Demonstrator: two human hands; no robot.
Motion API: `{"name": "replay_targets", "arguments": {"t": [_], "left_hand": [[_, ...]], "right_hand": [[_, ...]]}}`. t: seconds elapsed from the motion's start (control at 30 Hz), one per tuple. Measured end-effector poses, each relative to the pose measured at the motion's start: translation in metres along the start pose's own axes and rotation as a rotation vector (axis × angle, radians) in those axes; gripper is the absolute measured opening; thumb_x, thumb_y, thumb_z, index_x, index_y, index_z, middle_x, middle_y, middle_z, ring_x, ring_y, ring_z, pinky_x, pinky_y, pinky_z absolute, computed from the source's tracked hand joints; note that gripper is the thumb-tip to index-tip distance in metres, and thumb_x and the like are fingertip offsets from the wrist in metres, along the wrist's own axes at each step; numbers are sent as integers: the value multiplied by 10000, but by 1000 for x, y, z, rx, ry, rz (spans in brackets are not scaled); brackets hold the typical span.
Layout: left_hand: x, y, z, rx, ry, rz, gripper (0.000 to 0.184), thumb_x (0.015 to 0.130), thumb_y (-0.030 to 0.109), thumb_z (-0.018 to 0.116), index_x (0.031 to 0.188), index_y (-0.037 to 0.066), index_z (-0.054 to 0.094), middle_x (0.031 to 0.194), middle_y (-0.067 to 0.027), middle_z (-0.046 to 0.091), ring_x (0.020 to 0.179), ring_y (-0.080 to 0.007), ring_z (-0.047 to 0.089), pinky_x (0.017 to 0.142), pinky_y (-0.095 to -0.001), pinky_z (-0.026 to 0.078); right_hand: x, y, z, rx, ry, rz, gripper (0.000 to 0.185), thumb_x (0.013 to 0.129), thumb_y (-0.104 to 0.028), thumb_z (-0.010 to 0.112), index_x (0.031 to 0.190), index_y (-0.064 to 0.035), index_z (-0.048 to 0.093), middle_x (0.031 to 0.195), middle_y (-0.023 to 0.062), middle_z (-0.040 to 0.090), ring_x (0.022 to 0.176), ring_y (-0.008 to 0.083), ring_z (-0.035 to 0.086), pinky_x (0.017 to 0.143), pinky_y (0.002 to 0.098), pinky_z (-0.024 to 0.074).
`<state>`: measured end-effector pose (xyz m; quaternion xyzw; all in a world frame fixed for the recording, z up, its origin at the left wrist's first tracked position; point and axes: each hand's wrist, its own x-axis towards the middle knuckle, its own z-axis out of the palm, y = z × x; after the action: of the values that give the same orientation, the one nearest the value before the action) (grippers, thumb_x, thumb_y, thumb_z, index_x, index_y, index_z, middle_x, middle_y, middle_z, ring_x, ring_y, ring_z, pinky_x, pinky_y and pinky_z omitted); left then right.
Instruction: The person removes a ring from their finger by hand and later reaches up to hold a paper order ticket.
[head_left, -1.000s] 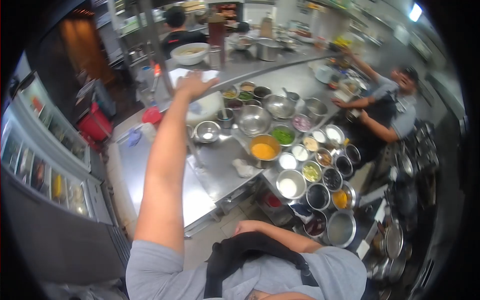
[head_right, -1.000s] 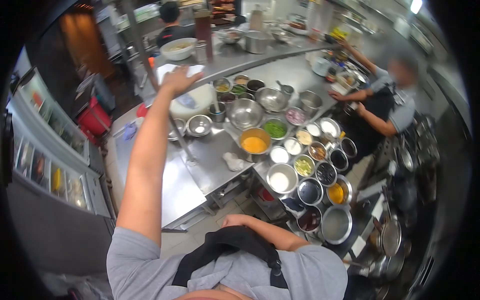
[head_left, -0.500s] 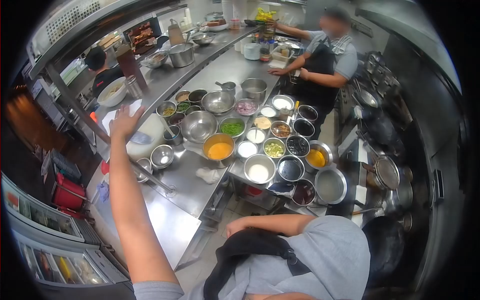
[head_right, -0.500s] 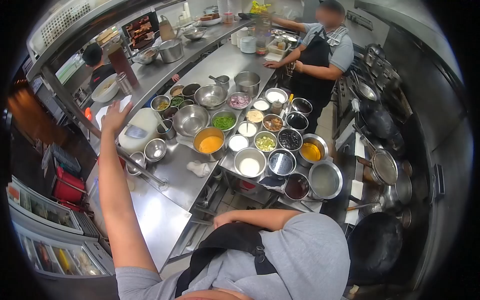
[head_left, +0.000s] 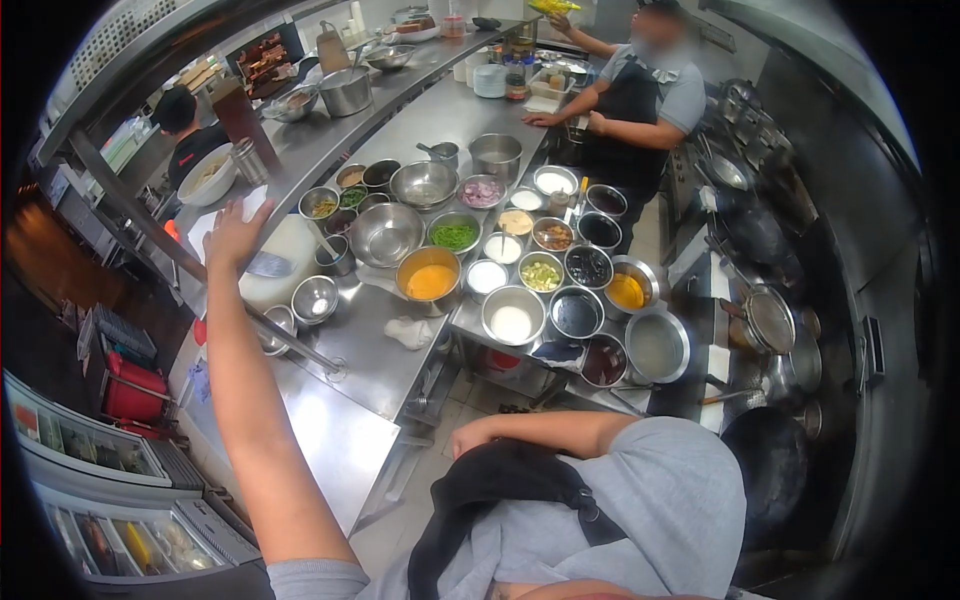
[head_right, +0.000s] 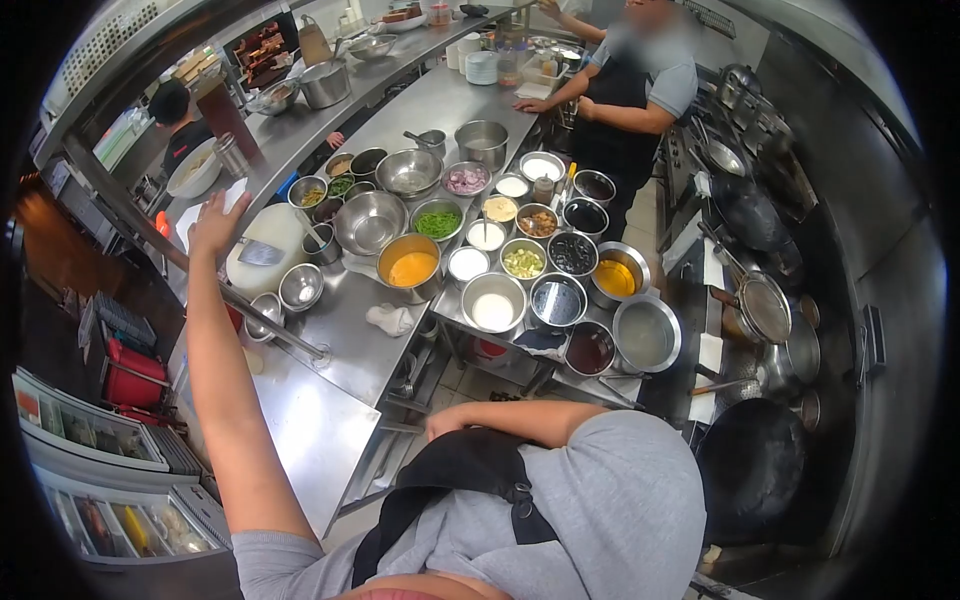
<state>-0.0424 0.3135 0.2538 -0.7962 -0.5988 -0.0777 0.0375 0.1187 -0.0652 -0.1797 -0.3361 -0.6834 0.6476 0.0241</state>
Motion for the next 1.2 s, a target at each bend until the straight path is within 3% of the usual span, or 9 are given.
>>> {"name": "replay_targets", "arguments": {"t": [0.37,0.63,0.8,0.87,1.2], "left_hand": [[-1,-4,2,-35,43,53,955,892,783,368,1532,74,363,1615,-130,300,1499,-292,267,1170,-555,240],[-10,-7,2,-252,196,96,839,922,679,464,1381,-21,528,1393,-236,550,1297,-410,516,1101,-432,381],[-8,-9,3,-220,208,102,827,922,689,457,1372,1,545,1379,-233,564,1285,-407,531,1088,-439,395],[-4,-11,7,-217,206,113,837,919,709,442,1383,20,541,1382,-232,563,1289,-406,530,1088,-437,396],[-10,-7,1,-243,181,80,823,926,680,457,1368,-8,548,1390,-227,556,1298,-400,518,1100,-445,378]], "right_hand": [[12,17,0,-52,-51,-29,301,879,-220,703,1049,26,733,938,84,766,829,141,676,738,341,524],[8,4,-2,-43,-39,35,292,876,-218,689,1046,16,737,908,68,761,805,144,668,719,344,526],[5,-1,-4,-66,-18,65,279,871,-217,683,1024,7,743,866,66,753,774,142,654,695,350,515],[1,-5,-3,1,38,-66,248,803,-204,659,832,38,708,629,53,610,630,118,534,589,400,434],[-7,-17,-9,-30,-30,-91,245,875,-174,651,886,64,706,699,54,662,668,111,551,609,362,450]]}}
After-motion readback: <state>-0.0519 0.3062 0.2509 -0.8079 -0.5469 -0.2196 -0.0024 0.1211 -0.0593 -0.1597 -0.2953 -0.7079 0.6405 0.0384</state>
